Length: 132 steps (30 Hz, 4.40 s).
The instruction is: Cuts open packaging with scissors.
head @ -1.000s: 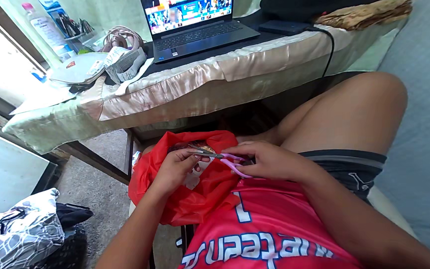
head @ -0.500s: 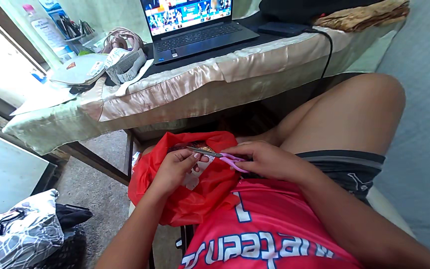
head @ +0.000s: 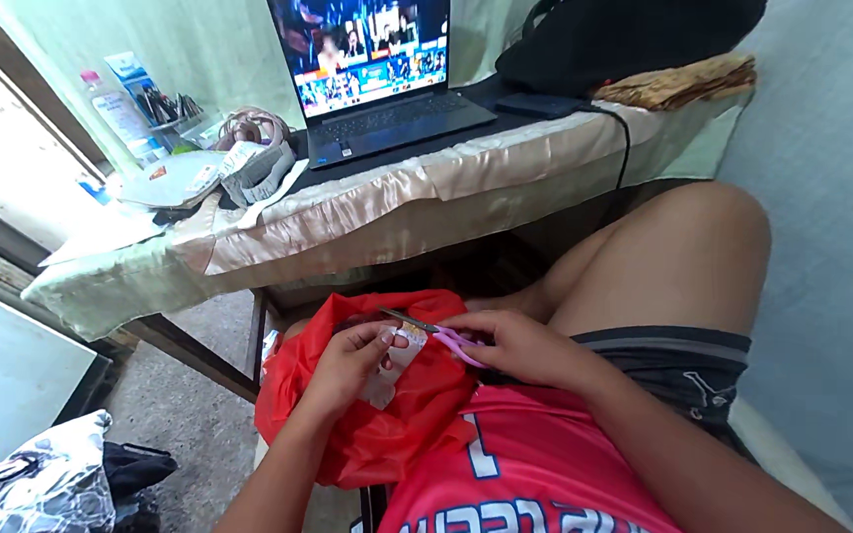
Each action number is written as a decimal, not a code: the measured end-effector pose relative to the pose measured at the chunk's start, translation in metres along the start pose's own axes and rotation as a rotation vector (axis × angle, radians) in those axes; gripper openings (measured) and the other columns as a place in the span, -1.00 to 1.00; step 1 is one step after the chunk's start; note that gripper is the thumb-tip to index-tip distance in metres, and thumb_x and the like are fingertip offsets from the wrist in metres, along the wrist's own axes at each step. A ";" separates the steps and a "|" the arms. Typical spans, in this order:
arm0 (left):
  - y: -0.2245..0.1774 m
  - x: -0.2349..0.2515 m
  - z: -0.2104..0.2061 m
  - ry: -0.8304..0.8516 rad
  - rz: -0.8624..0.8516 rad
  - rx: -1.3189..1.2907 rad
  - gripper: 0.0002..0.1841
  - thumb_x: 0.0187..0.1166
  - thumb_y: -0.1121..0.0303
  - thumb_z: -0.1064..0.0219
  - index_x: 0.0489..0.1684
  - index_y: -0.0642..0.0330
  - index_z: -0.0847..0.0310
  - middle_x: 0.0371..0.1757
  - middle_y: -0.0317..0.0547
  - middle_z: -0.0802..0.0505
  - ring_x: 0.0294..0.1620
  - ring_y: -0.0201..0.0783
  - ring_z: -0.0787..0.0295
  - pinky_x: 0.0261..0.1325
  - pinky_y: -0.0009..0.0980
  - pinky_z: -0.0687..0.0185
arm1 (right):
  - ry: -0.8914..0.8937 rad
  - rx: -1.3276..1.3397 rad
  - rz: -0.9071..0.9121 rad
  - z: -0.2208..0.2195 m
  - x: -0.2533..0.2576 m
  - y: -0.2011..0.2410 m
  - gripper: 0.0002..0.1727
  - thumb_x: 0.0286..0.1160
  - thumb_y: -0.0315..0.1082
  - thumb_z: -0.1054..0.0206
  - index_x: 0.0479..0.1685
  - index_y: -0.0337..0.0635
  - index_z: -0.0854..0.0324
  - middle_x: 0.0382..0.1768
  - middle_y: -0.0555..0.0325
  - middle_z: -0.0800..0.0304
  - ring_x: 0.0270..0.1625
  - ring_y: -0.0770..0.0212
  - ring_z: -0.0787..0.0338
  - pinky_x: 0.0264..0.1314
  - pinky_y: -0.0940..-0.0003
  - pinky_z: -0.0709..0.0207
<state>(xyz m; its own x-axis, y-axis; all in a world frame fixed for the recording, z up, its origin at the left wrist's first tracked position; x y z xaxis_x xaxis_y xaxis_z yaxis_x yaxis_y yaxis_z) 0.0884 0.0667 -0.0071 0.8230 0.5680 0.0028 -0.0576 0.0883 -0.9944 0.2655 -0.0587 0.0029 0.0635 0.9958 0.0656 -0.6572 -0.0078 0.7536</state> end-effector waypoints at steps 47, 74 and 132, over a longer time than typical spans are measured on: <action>-0.007 -0.002 0.003 -0.128 -0.093 -0.206 -0.75 0.77 0.41 -0.22 0.17 0.39 -0.68 -0.12 0.04 -0.88 -0.34 -0.27 -0.78 -0.20 -0.40 -0.75 | -0.053 0.298 -0.068 -0.005 0.000 0.012 -0.53 0.56 -0.32 -0.46 0.46 -0.08 -0.60 0.28 0.24 -0.79 -0.08 0.37 -0.89 0.00 0.45 -0.81; -0.008 -0.002 0.007 -0.189 -0.078 -0.201 -0.77 0.76 0.37 -0.26 0.08 0.34 -0.75 0.05 0.07 -0.89 -0.17 -0.16 -0.87 -0.02 -0.28 -0.83 | -0.071 0.323 0.019 0.000 0.003 0.025 -0.56 0.59 -0.40 -0.39 0.45 -0.10 -0.61 0.30 0.17 -0.73 -0.05 0.35 -0.87 0.03 0.46 -0.82; -0.013 -0.005 -0.001 -0.150 -0.047 -0.350 -0.73 0.81 0.44 -0.14 0.27 0.43 -0.60 0.02 0.14 -0.89 -0.21 -0.13 -0.91 0.00 -0.23 -0.87 | -0.065 0.488 0.105 -0.022 -0.002 0.017 -0.47 0.57 -0.31 -0.44 0.55 -0.10 -0.55 0.16 0.16 -0.82 0.08 0.32 -0.84 0.10 0.45 -0.75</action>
<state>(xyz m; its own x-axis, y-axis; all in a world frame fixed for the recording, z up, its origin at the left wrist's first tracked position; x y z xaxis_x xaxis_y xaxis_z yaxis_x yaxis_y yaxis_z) 0.0860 0.0621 0.0055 0.7270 0.6855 0.0386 0.1960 -0.1534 -0.9685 0.2381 -0.0586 0.0013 0.0731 0.9797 0.1864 -0.2356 -0.1647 0.9578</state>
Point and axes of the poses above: each hand's wrist, its own x-axis towards the middle knuckle, its own z-axis out of the back of the hand, y = z × x, the point moved 8 cm from there along x, towards the middle knuckle
